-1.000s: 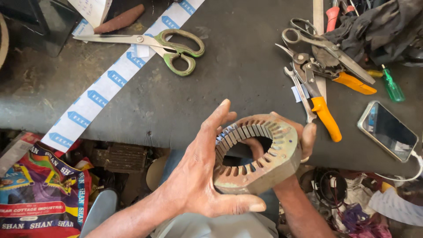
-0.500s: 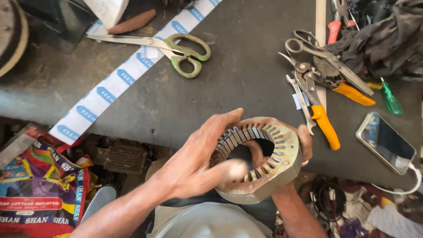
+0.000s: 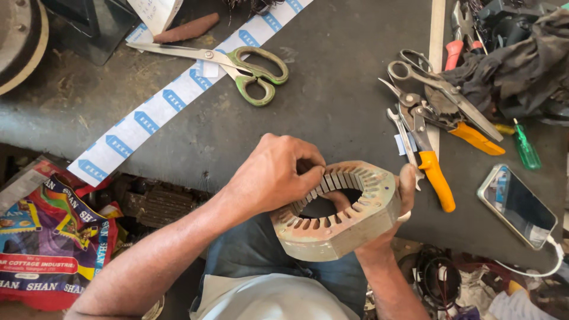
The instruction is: The person cuts small adhesive strips from a long roll using scissors and applies them one by one into the slots of a circular metal component. The person repeats this process, cutting and applying multiple strips to fill the slots.
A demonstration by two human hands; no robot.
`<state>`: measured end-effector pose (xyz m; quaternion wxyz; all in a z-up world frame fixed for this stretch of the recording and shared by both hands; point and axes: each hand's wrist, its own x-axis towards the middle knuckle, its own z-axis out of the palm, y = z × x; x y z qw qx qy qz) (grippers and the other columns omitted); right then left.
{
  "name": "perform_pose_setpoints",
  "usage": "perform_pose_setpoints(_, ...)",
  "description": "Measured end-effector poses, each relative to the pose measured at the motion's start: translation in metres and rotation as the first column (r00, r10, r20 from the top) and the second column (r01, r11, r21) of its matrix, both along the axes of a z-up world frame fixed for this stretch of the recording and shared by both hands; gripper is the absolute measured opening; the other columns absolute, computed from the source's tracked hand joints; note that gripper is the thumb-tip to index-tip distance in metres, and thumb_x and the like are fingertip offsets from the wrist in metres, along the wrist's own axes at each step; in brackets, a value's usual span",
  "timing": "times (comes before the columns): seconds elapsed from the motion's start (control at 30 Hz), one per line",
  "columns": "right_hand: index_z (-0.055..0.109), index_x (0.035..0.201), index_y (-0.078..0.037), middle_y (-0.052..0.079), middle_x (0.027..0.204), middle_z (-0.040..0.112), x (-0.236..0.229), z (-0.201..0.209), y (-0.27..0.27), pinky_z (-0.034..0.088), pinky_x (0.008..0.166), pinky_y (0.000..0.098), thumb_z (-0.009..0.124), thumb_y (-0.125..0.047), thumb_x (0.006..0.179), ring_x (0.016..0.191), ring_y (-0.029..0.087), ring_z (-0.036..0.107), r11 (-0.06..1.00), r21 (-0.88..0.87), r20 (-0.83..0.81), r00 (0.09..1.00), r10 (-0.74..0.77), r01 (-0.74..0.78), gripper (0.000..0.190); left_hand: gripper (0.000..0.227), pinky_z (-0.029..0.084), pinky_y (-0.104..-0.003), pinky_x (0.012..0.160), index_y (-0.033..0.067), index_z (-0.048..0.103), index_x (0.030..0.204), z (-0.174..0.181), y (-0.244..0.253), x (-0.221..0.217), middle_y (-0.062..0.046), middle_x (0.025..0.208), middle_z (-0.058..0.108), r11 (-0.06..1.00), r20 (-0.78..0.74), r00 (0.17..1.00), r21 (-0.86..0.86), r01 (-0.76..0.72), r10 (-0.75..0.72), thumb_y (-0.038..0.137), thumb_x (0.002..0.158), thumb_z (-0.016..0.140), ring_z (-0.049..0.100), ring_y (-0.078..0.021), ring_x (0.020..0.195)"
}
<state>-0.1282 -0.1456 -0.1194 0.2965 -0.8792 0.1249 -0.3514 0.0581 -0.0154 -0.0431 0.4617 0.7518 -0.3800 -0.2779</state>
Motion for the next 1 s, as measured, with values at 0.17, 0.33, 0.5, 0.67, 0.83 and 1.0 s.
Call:
perform_pose_setpoints(0.17, 0.019, 0.152, 0.002, 0.031, 0.121, 0.048, 0.004, -0.002, 0.005, 0.042, 0.108, 0.0499, 0.09, -0.006, 0.067, 0.107, 0.04, 0.054, 0.965, -0.219, -0.009, 0.989, -0.148, 0.143, 0.112, 0.018, 0.06, -0.036, 0.069, 0.0057, 0.08, 0.089, -0.006, 0.001, 0.008, -0.016, 0.076, 0.075, 0.995, 0.023, 0.996, -0.053, 0.083, -0.082, 0.017, 0.08, 0.07, 0.077, -0.0283, 0.069)
perform_pose_setpoints(0.33, 0.018, 0.146, 0.003, 0.015, 0.124, 0.056, 0.007, 0.004, 0.01, 0.057, 0.097, 0.0344, 0.081, -0.022, 0.089, 0.103, 0.023, 0.064, 0.935, 0.356, 0.026, 0.999, -0.023, 0.012, 0.088, 0.016, 0.059, -0.035, 0.067, 0.0044, 0.079, 0.088, -0.013, 0.002, 0.011, -0.015, 0.077, 0.074, 0.97, 0.126, 0.986, -0.205, 0.129, -0.105, 0.016, 0.081, 0.071, 0.074, -0.0293, 0.069)
perform_pose_setpoints(0.5, 0.05, 0.134, 0.006, 0.021, 0.111, 0.069, 0.002, 0.013, 0.003, 0.057, 0.093, 0.0371, 0.065, -0.039, 0.097, 0.094, 0.025, 0.067, 0.644, 0.762, -0.178, 0.978, 0.111, 0.066, 0.061, 0.016, 0.059, -0.032, 0.06, 0.0043, 0.08, 0.088, -0.013, 0.003, 0.003, -0.013, 0.07, 0.073, 0.991, 0.028, 1.0, -0.134, 0.011, -0.007, 0.015, 0.082, 0.07, 0.074, -0.0238, 0.058)
perform_pose_setpoints(0.67, 0.051, 0.134, 0.009, 0.02, 0.119, 0.067, 0.0, 0.011, -0.004, 0.056, 0.093, 0.0379, 0.067, -0.055, 0.093, 0.101, 0.024, 0.068, 0.077, 0.996, 0.045, 0.998, -0.036, -0.042, 0.077, 0.035, 0.062, -0.034, 0.071, 0.0028, 0.073, 0.114, -0.012, 0.015, 0.003, -0.016, 0.091, 0.077, 0.99, -0.207, 0.978, -0.127, -0.055, 0.028, 0.029, 0.093, 0.063, 0.079, -0.0217, 0.08)
perform_pose_setpoints(0.83, 0.035, 0.149, 0.006, 0.012, 0.126, 0.059, 0.007, 0.013, 0.006, 0.057, 0.098, 0.0367, 0.08, -0.026, 0.09, 0.105, 0.022, 0.065, 0.962, 0.254, -0.094, 0.992, -0.079, 0.1, 0.081, 0.078, 0.052, -0.045, 0.106, -0.0061, 0.057, 0.14, -0.002, 0.044, 0.004, -0.027, 0.133, 0.068, 0.919, -0.11, 0.976, -0.37, 0.136, -0.188, 0.057, 0.094, 0.062, 0.066, -0.0371, 0.128)
perform_pose_setpoints(1.0, 0.044, 0.144, 0.004, 0.028, 0.139, 0.059, 0.018, 0.019, -0.006, 0.054, 0.104, 0.0443, 0.084, -0.011, 0.078, 0.124, 0.04, 0.065, 0.982, -0.186, -0.155, 0.987, -0.042, 0.013, 0.08, 0.092, 0.046, -0.048, 0.114, -0.0044, 0.06, 0.14, -0.002, 0.046, 0.001, -0.025, 0.138, 0.067, 0.923, 0.016, 0.974, -0.317, 0.218, -0.225, 0.076, 0.096, 0.053, 0.062, -0.0403, 0.134)
